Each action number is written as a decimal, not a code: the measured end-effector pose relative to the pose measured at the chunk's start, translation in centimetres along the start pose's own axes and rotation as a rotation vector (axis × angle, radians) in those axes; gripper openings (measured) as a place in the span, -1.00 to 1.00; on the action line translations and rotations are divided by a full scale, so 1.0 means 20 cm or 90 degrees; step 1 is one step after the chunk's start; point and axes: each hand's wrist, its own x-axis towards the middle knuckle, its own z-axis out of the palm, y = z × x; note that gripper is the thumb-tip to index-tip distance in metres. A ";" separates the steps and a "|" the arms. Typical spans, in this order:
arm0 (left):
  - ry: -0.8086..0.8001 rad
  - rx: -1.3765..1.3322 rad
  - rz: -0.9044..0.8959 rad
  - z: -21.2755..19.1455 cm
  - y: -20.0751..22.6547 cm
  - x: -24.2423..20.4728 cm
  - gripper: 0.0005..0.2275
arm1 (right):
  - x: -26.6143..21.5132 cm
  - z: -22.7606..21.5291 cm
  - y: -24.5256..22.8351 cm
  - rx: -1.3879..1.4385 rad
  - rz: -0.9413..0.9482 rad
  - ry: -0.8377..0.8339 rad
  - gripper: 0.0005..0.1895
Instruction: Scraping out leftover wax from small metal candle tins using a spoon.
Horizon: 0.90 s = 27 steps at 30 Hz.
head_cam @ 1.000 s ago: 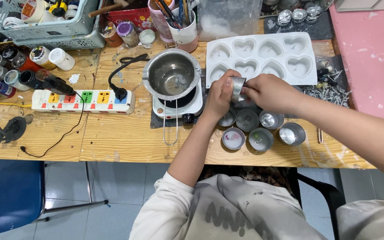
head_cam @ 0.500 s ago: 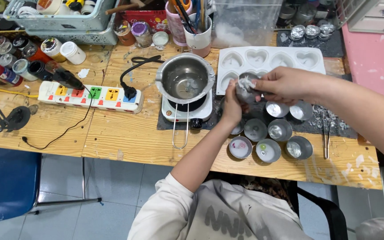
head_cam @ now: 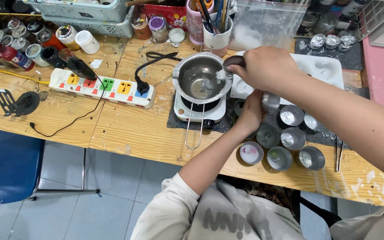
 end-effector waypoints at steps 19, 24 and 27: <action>-0.193 -0.209 0.055 -0.03 0.08 -0.04 -0.49 | -0.57 -0.36 0.07 -0.077 -0.096 0.183 -0.80; -0.070 -0.139 0.074 0.02 0.14 -0.08 -0.52 | -0.69 -0.09 0.09 -0.271 -0.010 0.120 -0.94; -0.058 -0.150 0.130 0.00 0.05 -0.05 -0.53 | -0.67 0.03 0.10 -0.301 -0.011 0.176 -0.97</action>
